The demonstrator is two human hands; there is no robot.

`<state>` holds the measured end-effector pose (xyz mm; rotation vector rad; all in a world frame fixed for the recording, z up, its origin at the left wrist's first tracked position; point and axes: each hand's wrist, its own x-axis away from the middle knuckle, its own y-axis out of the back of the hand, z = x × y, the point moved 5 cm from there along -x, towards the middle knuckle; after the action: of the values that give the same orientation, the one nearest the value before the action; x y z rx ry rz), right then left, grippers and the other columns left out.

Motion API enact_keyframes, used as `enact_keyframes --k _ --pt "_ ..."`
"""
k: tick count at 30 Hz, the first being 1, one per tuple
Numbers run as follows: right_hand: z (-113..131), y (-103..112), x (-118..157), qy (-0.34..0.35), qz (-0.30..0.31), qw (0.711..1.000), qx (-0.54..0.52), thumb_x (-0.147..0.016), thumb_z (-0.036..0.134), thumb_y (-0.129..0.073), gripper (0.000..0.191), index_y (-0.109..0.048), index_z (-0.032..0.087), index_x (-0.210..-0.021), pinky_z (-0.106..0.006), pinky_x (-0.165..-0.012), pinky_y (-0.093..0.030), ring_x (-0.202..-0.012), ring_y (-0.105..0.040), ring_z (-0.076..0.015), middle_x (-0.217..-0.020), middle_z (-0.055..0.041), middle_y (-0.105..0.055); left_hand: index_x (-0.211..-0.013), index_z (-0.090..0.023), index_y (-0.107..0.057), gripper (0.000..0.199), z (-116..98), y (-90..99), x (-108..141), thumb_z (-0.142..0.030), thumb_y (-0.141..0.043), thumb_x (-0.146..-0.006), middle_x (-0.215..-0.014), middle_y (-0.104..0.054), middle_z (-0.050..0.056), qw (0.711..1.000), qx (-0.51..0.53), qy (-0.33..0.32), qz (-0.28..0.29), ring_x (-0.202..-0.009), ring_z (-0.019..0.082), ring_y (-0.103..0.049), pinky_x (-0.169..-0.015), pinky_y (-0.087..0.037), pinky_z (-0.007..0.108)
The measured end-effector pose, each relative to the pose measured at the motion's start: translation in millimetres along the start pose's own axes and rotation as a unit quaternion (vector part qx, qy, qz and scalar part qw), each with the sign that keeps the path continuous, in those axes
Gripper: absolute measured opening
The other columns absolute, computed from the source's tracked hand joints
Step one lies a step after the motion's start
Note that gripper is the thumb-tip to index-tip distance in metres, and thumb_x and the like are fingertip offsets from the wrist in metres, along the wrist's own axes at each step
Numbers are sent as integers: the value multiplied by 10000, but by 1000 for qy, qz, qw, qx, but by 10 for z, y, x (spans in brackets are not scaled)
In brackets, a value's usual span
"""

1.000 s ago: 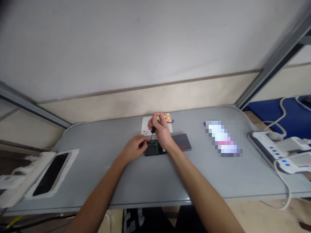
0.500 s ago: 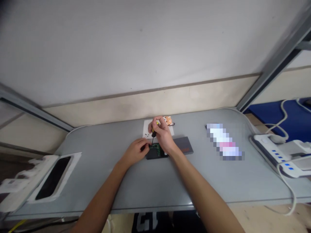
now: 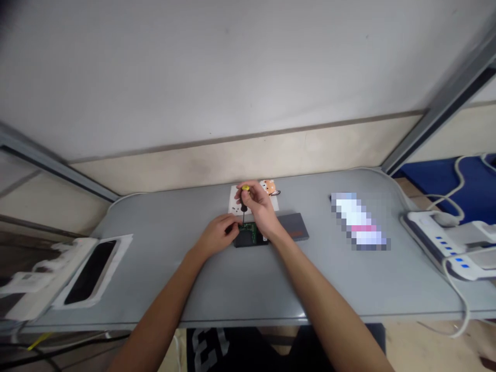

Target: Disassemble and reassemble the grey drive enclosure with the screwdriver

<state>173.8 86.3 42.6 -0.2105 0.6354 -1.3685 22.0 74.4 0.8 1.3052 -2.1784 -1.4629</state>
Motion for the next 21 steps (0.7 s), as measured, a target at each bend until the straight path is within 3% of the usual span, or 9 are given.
enact_keyframes --k 5,8,11,14,18,21 --pt "10 -50 0 -15 3 999 -42 -994 584 -513 373 -584 248 -1140 -324 -647 -401 -665 -486 -164 -748 5 -512 -946 -201 -678 183 7 -6 0 -113 -521 -909 -884 -705 31 1000 1 -3 0 -824 178 -644 -821 -500 318" --pt "24 -63 0 -10 -16 998 -57 -962 577 -593 317 -504 278 -1023 -291 -586 -352 -581 -402 -139 -669 52 -424 -946 -197 -674 180 3 -9 -2 -114 -518 -909 -898 -713 34 1000 5 -7 1 -824 179 -648 -821 -501 322" --pt "31 -54 -10 -3 -16 999 -40 -920 530 -688 333 -487 264 -941 -281 -624 -385 -647 -478 -137 -709 40 -480 -921 -196 -672 179 -8 -5 -5 -113 -514 -904 -867 -701 31 1000 0 -9 -1 -803 177 -637 -803 -500 319" --pt "-6 -53 -33 -16 2 999 -28 -953 597 -601 360 -537 243 -954 -302 -677 -432 -737 -547 -157 -785 -5 -549 -920 -197 -674 185 -18 2 -7 -109 -512 -901 -858 -697 29 1000 -2 -8 -4 -802 177 -636 -802 -501 318" --pt "-57 -17 -53 -1 -33 998 -49 -979 696 -453 427 -492 271 -1001 -279 -564 -355 -582 -413 -132 -681 42 -444 -916 -197 -668 174 -30 10 -7 -114 -516 -907 -872 -706 31 1000 6 -8 -3 -810 177 -644 -812 -501 317" --pt "-83 -3 -39 14 -41 998 -44 -956 639 -574 380 -435 286 -973 -262 -551 -314 -563 -361 -118 -662 67 -407 -912 -197 -665 172 -41 9 -9 -114 -514 -907 -853 -699 28 1000 6 -6 1 -791 175 -633 -793 -500 312"
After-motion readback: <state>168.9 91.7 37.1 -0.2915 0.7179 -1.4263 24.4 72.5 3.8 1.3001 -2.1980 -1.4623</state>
